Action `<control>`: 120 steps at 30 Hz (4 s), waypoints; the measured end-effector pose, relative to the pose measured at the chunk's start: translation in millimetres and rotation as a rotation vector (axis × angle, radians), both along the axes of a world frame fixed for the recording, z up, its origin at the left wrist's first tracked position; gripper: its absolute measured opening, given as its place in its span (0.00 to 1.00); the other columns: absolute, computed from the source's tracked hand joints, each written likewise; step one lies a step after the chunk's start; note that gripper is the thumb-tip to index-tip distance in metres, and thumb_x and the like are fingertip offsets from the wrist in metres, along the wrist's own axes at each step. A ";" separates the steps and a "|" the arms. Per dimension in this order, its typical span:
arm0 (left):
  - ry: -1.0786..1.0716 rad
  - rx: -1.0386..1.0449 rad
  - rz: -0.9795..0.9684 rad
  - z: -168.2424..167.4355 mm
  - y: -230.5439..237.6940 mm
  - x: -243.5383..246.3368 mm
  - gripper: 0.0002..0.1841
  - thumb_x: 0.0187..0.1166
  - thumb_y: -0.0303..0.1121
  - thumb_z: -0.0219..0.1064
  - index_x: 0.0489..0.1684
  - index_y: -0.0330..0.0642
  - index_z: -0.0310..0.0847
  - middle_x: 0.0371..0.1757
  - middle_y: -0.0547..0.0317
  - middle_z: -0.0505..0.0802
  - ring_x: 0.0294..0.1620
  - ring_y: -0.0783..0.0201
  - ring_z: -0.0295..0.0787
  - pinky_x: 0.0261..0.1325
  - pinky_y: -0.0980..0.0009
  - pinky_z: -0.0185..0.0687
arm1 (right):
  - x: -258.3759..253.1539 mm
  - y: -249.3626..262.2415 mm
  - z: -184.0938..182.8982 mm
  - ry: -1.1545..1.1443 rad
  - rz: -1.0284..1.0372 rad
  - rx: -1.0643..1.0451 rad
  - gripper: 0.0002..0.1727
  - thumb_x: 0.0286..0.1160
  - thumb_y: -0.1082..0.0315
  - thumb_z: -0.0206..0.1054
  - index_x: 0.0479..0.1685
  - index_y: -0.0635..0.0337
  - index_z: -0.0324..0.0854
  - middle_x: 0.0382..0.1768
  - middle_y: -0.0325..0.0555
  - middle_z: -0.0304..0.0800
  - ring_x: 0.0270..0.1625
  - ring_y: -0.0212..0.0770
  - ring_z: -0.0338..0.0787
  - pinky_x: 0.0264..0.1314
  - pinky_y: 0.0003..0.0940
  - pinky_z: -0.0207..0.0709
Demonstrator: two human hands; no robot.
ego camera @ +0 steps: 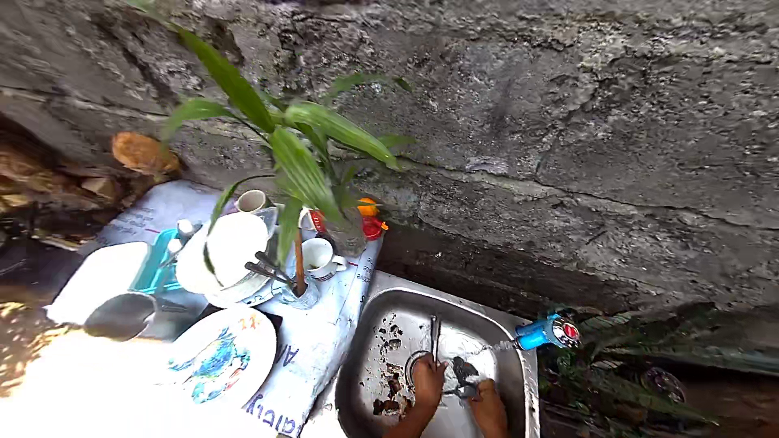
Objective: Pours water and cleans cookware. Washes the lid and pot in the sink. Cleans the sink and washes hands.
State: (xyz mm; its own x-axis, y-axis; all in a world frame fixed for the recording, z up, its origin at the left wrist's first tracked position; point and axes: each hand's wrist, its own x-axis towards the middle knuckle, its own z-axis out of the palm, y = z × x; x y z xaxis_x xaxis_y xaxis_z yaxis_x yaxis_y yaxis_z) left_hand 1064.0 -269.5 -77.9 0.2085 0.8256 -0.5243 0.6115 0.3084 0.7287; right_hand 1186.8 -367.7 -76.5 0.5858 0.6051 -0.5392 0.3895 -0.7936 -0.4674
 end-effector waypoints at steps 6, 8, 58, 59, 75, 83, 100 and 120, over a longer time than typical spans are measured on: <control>-0.330 0.066 0.004 9.9 -10.1 1.5 0.26 0.84 0.31 0.64 0.76 0.26 0.62 0.52 0.36 0.92 0.51 0.43 0.93 0.61 0.47 0.86 | 35.1 17.7 23.3 0.176 -0.011 0.674 0.12 0.78 0.81 0.60 0.53 0.83 0.80 0.50 0.67 0.89 0.54 0.49 0.89 0.64 0.43 0.81; -0.409 -0.060 -0.035 8.1 -7.0 14.9 0.23 0.86 0.32 0.62 0.76 0.28 0.68 0.57 0.35 0.91 0.55 0.44 0.91 0.65 0.47 0.84 | 34.3 31.6 12.5 0.194 -0.009 0.645 0.16 0.82 0.79 0.57 0.61 0.84 0.76 0.57 0.73 0.86 0.61 0.56 0.87 0.70 0.49 0.78; 0.311 1.016 0.097 153.9 27.0 -269.0 0.25 0.83 0.42 0.60 0.72 0.33 0.80 0.74 0.32 0.81 0.73 0.31 0.78 0.70 0.33 0.71 | 30.4 48.7 -10.2 -0.193 0.664 0.092 0.46 0.66 0.56 0.82 0.90 0.41 0.66 0.89 0.71 0.55 0.83 0.74 0.68 0.76 0.67 0.72; 0.227 0.969 -0.004 142.5 20.3 -249.4 0.24 0.83 0.41 0.61 0.71 0.36 0.81 0.74 0.36 0.83 0.74 0.37 0.80 0.72 0.38 0.75 | 32.2 49.4 -15.9 -0.161 0.694 0.046 0.42 0.69 0.61 0.79 0.88 0.46 0.69 0.87 0.69 0.60 0.85 0.72 0.67 0.81 0.64 0.68; -0.172 0.106 -0.369 82.0 8.5 -92.2 0.18 0.88 0.32 0.58 0.71 0.36 0.81 0.49 0.41 0.95 0.49 0.46 0.94 0.63 0.46 0.83 | 35.4 79.4 60.4 -0.055 0.343 -0.070 0.25 0.80 0.58 0.69 0.66 0.70 0.82 0.61 0.70 0.88 0.68 0.67 0.86 0.74 0.65 0.73; -0.089 -0.048 -0.473 62.8 -0.8 -105.1 0.21 0.89 0.40 0.58 0.74 0.38 0.79 0.51 0.40 0.94 0.54 0.43 0.93 0.67 0.41 0.81 | -101.0 156.5 134.5 0.332 0.684 0.510 0.24 0.73 0.59 0.74 0.66 0.61 0.84 0.48 0.49 0.92 0.47 0.40 0.91 0.55 0.38 0.85; 0.115 0.758 -0.059 26.4 -43.6 -204.8 0.13 0.83 0.31 0.59 0.44 0.37 0.92 0.41 0.49 0.94 0.47 0.52 0.94 0.54 0.55 0.90 | -100.6 166.8 -96.5 -0.004 1.091 0.631 0.36 0.92 0.51 0.45 0.92 0.66 0.54 0.94 0.59 0.49 0.97 0.50 0.46 0.98 0.50 0.38; 0.265 -0.240 -0.525 -5.4 19.5 -93.2 0.48 0.71 0.26 0.76 0.90 0.34 0.43 0.75 0.24 0.77 0.68 0.31 0.83 0.71 0.39 0.79 | -29.6 76.6 -25.7 0.208 0.818 -0.026 0.22 0.88 0.66 0.58 0.77 0.65 0.77 0.74 0.63 0.80 0.77 0.57 0.80 0.84 0.50 0.69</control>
